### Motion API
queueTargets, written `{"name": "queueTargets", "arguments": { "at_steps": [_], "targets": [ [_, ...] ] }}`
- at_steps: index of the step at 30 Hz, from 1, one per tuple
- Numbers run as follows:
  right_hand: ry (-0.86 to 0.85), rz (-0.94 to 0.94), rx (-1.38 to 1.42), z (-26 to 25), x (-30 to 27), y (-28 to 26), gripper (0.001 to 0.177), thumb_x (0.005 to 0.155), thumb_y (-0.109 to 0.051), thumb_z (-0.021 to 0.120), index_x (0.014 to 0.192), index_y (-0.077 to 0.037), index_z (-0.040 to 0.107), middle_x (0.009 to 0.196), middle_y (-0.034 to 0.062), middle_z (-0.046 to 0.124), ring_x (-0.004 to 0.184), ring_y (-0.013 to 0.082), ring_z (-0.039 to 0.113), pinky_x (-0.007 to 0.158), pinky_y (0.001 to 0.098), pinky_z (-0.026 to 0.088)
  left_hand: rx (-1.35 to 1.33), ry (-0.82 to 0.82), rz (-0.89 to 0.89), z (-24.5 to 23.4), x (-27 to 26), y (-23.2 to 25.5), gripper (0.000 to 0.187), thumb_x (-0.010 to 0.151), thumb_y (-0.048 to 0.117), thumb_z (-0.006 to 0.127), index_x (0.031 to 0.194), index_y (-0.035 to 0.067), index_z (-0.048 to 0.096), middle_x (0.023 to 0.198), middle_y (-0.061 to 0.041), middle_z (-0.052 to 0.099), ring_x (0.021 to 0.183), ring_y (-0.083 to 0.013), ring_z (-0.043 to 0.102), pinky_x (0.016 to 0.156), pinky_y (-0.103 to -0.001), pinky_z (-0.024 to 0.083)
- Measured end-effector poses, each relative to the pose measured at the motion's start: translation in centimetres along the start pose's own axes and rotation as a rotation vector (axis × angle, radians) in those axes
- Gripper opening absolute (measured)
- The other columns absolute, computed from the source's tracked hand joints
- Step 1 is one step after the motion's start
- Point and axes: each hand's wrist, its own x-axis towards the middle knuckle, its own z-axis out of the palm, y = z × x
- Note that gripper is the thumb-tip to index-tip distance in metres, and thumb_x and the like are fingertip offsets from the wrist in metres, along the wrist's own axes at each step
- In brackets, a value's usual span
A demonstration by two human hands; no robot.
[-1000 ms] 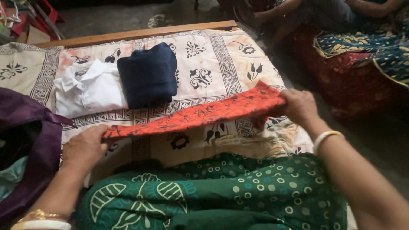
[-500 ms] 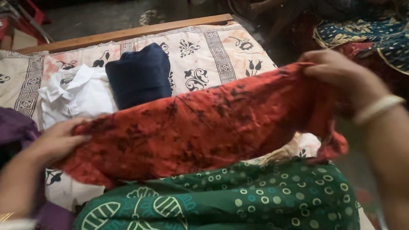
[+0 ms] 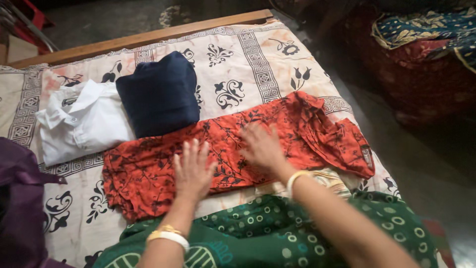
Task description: The person folds a dark blue t-shirt and a red patterned cloth on a bed. They smooth and align each item by hand, then place the folded pieces into a purple bag.
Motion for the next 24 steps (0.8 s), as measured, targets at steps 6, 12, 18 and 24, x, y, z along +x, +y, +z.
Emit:
{"name": "queueTargets", "arguments": {
  "at_steps": [6,12,18,24],
  "targets": [
    [-0.051,0.089,0.172,2.0,-3.6,-2.2,0.065,0.099,-0.052,0.047,0.156,-0.023,0.038,0.166,0.0056,0.030,0.153,0.0259,0.024,0.119,0.0613,0.012,-0.028,-0.365,-0.123,0.8,-1.1,1.1,0.080,0.092,0.070,0.043,0.159,0.033,0.021,0.169,-0.005,0.013,0.155,-0.0306,0.010,0.117,-0.065,0.012],
    [-0.143,0.246,0.008,0.8,-4.9,4.5,0.068,0.098,-0.055,0.045,0.157,-0.023,0.030,0.165,0.0035,0.025,0.153,0.0233,0.025,0.119,0.0587,0.015,0.077,-0.298,-0.319,0.8,-2.5,-5.5,0.085,0.089,0.076,0.038,0.161,0.035,0.017,0.170,-0.004,0.010,0.156,-0.0322,0.006,0.115,-0.066,0.009],
    [-0.194,0.637,0.624,-1.4,-5.9,9.4,0.083,0.103,-0.058,0.044,0.168,-0.015,0.014,0.152,0.0177,0.044,0.144,0.0399,0.046,0.115,0.0435,0.038,0.052,-0.317,-0.566,0.5,-3.8,-10.8,0.093,0.089,0.079,0.033,0.161,0.023,0.016,0.170,-0.009,0.006,0.155,-0.0314,0.003,0.115,-0.066,0.009],
    [0.030,0.310,0.037,-0.1,-3.5,1.4,0.075,0.094,-0.058,0.050,0.156,-0.020,0.033,0.165,0.0063,0.031,0.154,0.0257,0.025,0.115,0.0623,0.019,-0.062,0.121,-0.232,3.0,-1.4,-2.3,0.092,0.096,0.074,0.032,0.163,0.010,0.023,0.171,-0.016,0.014,0.158,-0.0361,0.009,0.121,-0.064,0.013]
  ]
}}
